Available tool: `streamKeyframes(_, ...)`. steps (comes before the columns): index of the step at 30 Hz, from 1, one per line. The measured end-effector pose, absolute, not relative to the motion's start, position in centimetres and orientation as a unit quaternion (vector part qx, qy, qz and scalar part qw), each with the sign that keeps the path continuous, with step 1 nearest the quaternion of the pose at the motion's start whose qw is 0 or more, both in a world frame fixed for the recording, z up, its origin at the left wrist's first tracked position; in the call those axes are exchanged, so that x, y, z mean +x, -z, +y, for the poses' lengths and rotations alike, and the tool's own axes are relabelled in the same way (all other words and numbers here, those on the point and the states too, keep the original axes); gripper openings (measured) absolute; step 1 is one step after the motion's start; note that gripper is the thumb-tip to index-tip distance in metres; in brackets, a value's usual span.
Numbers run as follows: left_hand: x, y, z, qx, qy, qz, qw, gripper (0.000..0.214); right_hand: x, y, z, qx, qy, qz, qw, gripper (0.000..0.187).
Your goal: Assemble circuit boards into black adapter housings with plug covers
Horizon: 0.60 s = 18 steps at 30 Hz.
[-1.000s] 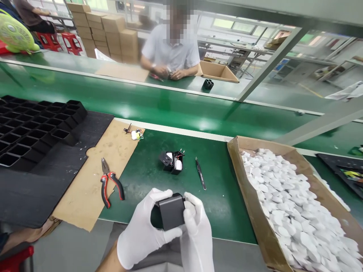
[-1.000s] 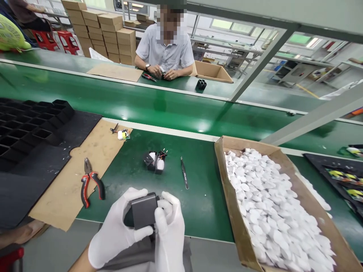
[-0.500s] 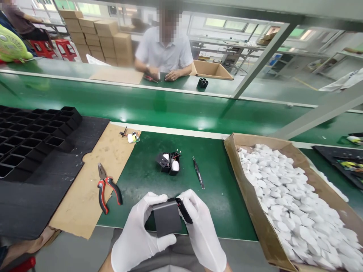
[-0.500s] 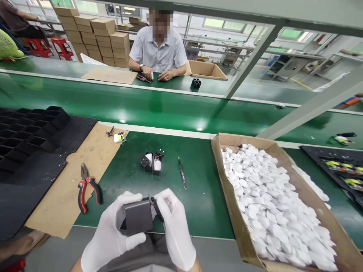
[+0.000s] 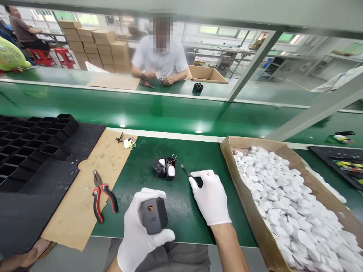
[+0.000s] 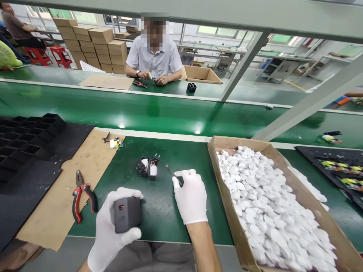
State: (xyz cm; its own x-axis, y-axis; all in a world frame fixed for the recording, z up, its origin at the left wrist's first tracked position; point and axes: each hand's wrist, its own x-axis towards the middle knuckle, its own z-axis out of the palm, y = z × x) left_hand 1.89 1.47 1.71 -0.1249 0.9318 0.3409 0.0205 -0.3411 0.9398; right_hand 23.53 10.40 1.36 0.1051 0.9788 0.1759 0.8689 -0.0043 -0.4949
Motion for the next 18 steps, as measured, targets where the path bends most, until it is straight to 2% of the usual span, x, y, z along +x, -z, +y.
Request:
streamKeyframes(5, 2.2, -1.4, 1.6, 0.591, -0.599, 0.429, 0.329, 0.068, 23.7, 0.0, 10.1, -0.695, -0.121, -0.649, 0.285, 0.014)
streamKeyframes(10, 1.2, -1.0, 1.3, 0.631, -0.560, 0.449, 0.295, 0.068, 23.7, -0.8, 8.8, -0.659, -0.178, -0.647, 0.340, 0.035)
streamKeyframes(14, -0.3, -1.1, 1.1, 0.687, -0.523, 0.448, 0.233, 0.068, 22.6, -3.9, 5.3, -0.604, -0.235, -0.676, 0.352, 0.022)
streamKeyframes(18, -1.5, -1.4, 1.1, 0.707, -0.500, 0.445, 0.229, 0.068, 21.3, -7.0, 2.0, -0.557, -0.299, -0.701, 0.331, 0.023)
